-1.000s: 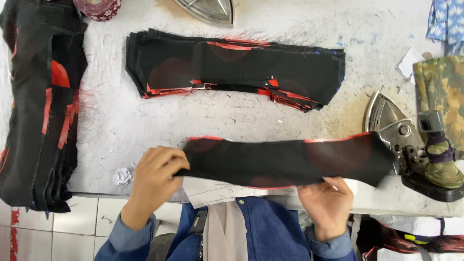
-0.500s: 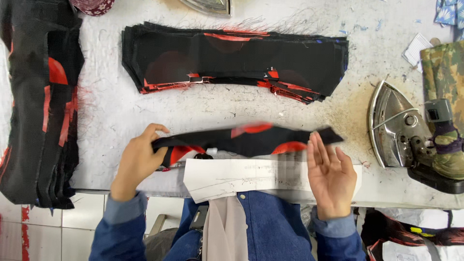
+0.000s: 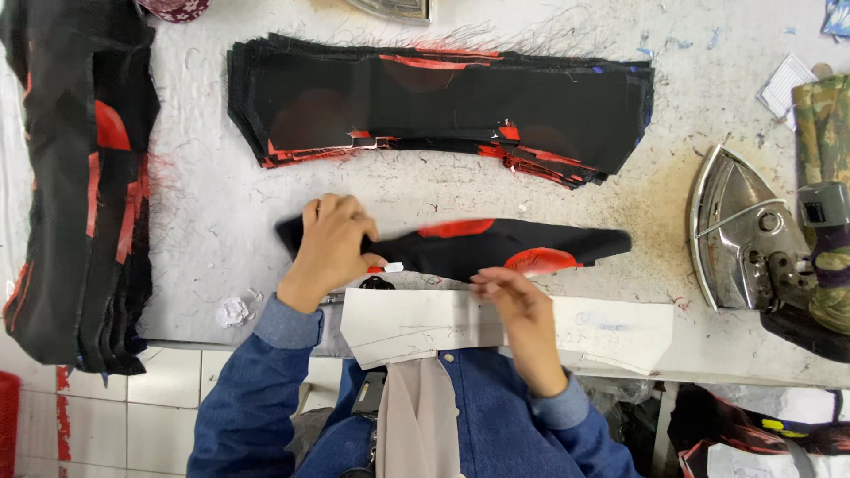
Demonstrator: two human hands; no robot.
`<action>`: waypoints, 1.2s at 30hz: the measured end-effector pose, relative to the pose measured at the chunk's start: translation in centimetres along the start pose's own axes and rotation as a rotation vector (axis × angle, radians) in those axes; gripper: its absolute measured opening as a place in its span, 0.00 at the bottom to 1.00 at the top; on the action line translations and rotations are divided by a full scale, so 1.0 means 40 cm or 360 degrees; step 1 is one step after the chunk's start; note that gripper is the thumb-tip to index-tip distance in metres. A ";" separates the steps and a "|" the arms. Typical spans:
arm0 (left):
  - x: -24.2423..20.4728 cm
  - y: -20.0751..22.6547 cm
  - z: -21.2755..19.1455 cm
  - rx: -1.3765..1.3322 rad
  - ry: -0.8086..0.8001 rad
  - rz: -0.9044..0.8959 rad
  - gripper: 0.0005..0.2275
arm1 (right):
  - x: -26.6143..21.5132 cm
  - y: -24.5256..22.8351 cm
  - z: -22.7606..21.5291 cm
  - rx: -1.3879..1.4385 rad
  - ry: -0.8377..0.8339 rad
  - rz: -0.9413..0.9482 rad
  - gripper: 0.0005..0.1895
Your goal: The person irons a piece of black fabric with red patterns on a white table. They align the fabric with a paper template, press it with a steam iron, and then remove the template. The person repeats this process for multiple fabric pieces, stacking the finished items on the table.
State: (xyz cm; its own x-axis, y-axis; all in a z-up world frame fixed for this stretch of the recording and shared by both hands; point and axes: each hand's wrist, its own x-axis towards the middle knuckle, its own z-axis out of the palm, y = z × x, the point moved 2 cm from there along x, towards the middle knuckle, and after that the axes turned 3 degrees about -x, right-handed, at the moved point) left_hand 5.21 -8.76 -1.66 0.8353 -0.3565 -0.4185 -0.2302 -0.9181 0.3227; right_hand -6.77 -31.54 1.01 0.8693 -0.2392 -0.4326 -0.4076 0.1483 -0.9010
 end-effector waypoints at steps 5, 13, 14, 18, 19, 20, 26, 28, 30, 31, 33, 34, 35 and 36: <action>-0.097 0.118 -0.066 -0.0950 -0.0159 0.0359 0.04 | -0.026 -0.052 0.036 -0.0352 -0.0088 -0.0189 0.11; -0.253 0.256 -0.142 -0.2039 -0.0125 0.0089 0.19 | -0.107 -0.226 0.032 -0.1031 -0.0312 -0.1214 0.08; -0.259 0.263 -0.151 -0.2046 -0.0121 0.0084 0.19 | -0.108 -0.232 0.031 -0.1035 -0.0320 -0.1212 0.08; -0.273 0.273 -0.156 -0.2034 -0.0019 0.0048 0.23 | -0.111 -0.258 0.021 -0.0977 -0.0216 -0.1343 0.06; -0.274 0.270 -0.145 -0.2131 -0.0010 -0.0082 0.21 | -0.112 -0.262 0.017 -0.1002 -0.0212 -0.1387 0.06; -0.274 0.274 -0.150 -0.2131 -0.0008 -0.0085 0.21 | -0.111 -0.263 0.024 -0.1001 -0.0215 -0.1387 0.06; -0.271 0.289 -0.152 -0.2214 0.0099 -0.0203 0.22 | -0.122 -0.265 0.039 -0.1216 -0.0045 -0.1356 0.12; -0.273 0.287 -0.147 -0.2162 0.0236 -0.0180 0.23 | -0.142 -0.260 0.031 -0.1184 0.0065 -0.1271 0.08; -0.277 0.286 -0.132 -0.2124 0.0259 -0.0164 0.22 | -0.153 -0.274 0.044 -0.1201 -0.0033 -0.1275 0.08; -0.280 0.286 -0.124 -0.2087 0.0280 -0.0148 0.20 | -0.159 -0.280 0.051 -0.1217 -0.0129 -0.1277 0.07; -0.283 0.285 -0.112 -0.2014 0.0243 -0.0189 0.17 | -0.159 -0.271 0.054 -0.1227 -0.0118 -0.1320 0.05; -0.287 0.284 -0.105 -0.1939 0.0212 -0.0238 0.13 | -0.160 -0.267 0.056 -0.1232 -0.0118 -0.1364 0.04; -0.289 0.277 -0.089 -0.1940 0.0209 -0.0241 0.13 | -0.159 -0.264 0.052 -0.1232 -0.0119 -0.1360 0.04; -0.292 0.271 -0.074 -0.1678 0.0215 -0.0230 0.16 | -0.159 -0.261 0.050 -0.1286 -0.0156 -0.1358 0.04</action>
State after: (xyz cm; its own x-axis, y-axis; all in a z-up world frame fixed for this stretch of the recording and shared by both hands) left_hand -5.55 -14.01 9.25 0.8834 -0.1750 -0.4346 0.3684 -0.3139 0.8751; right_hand -7.48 -29.66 13.22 0.9496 0.1135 0.2921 0.2881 -0.6832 -0.6710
